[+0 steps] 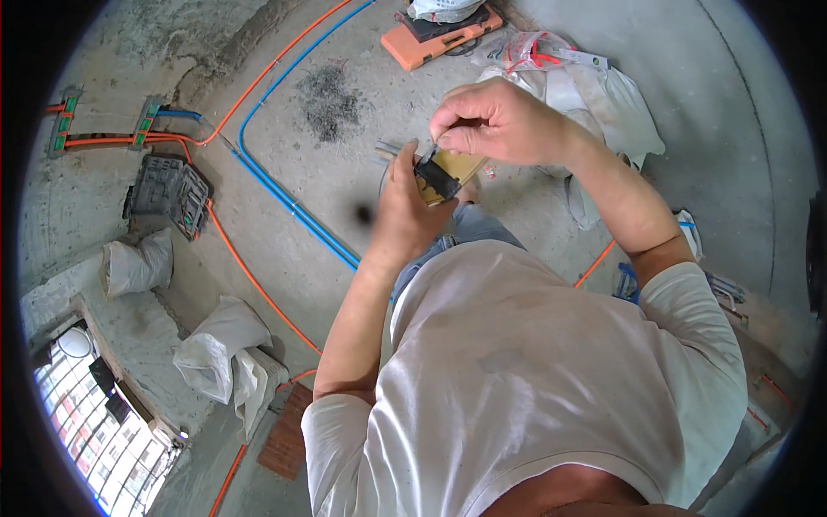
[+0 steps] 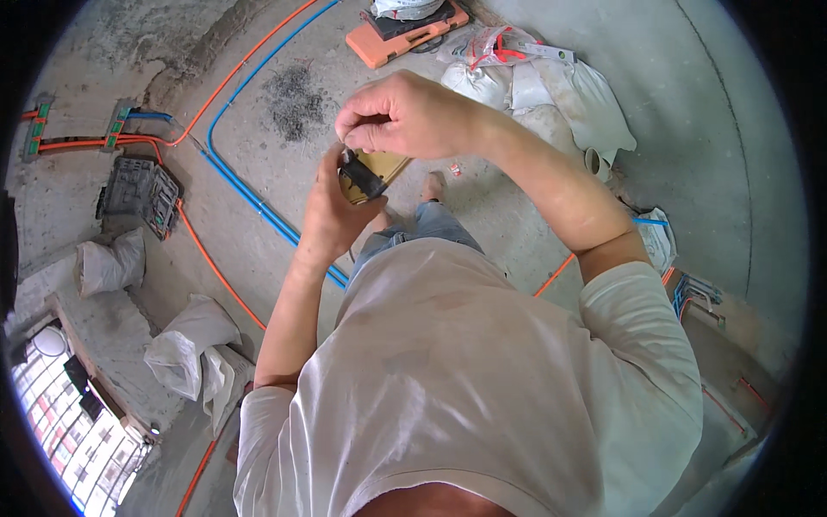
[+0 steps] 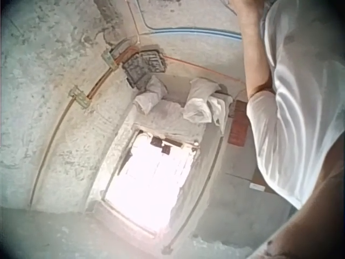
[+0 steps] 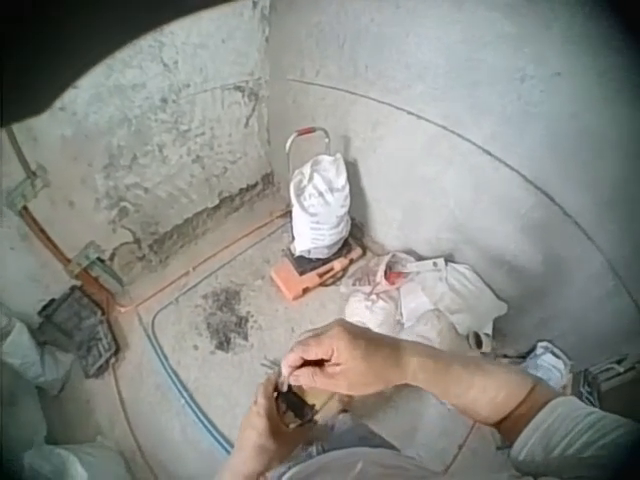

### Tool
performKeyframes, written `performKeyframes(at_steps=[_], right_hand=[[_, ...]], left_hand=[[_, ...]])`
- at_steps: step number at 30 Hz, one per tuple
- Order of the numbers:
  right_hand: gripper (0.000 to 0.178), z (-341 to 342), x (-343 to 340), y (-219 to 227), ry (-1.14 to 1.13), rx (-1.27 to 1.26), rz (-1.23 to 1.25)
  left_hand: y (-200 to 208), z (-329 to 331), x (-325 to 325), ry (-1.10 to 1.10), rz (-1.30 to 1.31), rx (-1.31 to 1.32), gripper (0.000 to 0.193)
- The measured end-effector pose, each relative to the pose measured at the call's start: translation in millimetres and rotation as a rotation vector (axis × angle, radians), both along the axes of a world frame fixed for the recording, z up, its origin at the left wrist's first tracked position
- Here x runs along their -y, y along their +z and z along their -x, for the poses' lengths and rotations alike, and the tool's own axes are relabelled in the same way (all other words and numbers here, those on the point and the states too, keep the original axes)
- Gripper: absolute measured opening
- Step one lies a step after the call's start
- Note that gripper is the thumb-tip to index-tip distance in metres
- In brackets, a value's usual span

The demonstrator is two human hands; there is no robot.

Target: Repairing or reassembling a yellow extension cord power strip using a screwdriver.

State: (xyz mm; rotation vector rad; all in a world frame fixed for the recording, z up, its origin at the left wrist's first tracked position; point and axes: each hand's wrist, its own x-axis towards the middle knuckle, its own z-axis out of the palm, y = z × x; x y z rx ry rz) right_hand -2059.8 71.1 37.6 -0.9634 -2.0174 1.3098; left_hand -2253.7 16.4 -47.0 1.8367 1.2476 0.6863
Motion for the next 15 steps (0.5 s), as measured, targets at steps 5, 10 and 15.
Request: performKeyframes(at_steps=[5, 10, 15], right_hand=[[0.008, 10, 15, -9, -0.039, 0.018, -0.171], [0.005, 8, 30, -23, -0.155, -0.014, -0.105], [0.004, -2, 47, -38, -0.276, -0.209, 0.167]], left_hand=[[-11, -2, -6, 0.185, 0.183, 0.212, 0.062], [-25, 5, -14, 0.247, 0.215, 0.179, 0.051], [-31, 16, -26, 0.297, 0.485, 0.304, 0.035]])
